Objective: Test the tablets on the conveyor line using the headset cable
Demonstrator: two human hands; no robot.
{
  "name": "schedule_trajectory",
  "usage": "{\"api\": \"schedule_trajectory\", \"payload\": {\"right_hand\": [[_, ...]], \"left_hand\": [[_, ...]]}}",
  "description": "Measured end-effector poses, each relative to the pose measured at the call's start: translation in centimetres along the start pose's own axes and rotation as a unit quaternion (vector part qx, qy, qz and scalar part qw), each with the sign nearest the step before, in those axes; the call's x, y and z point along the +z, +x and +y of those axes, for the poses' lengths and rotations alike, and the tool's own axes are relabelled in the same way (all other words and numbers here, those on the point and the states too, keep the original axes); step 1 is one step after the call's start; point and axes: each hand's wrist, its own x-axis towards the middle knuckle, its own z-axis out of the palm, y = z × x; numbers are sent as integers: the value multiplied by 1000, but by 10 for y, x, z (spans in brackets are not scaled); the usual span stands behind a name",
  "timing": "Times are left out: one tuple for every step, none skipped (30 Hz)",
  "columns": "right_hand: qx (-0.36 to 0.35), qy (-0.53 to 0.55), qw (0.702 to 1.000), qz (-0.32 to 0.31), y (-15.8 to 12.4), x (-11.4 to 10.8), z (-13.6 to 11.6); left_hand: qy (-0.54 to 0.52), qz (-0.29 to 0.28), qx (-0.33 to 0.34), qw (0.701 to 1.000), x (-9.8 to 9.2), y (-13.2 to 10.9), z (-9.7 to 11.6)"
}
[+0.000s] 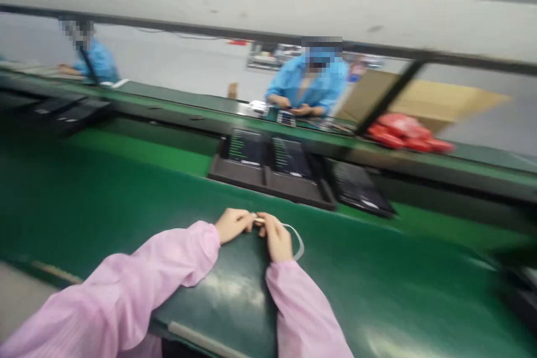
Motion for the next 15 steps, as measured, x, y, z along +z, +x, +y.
{"api": "schedule_trajectory", "payload": {"right_hand": [[-5,-7,1000,-11,2,-5,2],[-9,-15,1000,-22,3,-9,4],[-14,-35,999,-23,3,-13,7],[-23,-74,997,-4,2,-14,9],[-27,-119,992,12,-1,-15,11],[-39,-169,984,30,-5,-15,13],[-60,-216,974,42,-8,-14,14],[-89,-253,962,43,-11,-12,14],[-127,-281,951,37,-13,-10,14],[-168,-299,939,23,-14,-7,14],[-205,-312,928,0,-13,-5,14],[-233,-321,918,-27,-13,-3,14],[-250,-330,909,-52,-11,-1,14],[-260,-341,901,-68,-10,0,14],[-265,-353,894,-72,-9,0,15]], "left_hand": [[-6,3,-9,1000,1,-1,0],[-13,5,-16,1000,3,-2,0],[-22,7,-22,1000,3,-3,0],[-30,9,-26,999,4,-3,1],[-39,11,-30,999,4,-4,1],[-48,13,-34,998,4,-5,2],[-56,15,-37,998,4,-6,3],[-63,18,-40,997,4,-7,4],[-68,20,-42,997,3,-7,4],[-71,23,-45,996,2,-8,4],[-73,27,-47,996,1,-8,3],[-74,30,-50,996,0,-9,3],[-74,33,-52,995,-1,-9,2],[-74,35,-54,995,-2,-9,2],[-74,36,-55,995,-4,-10,1]]}}
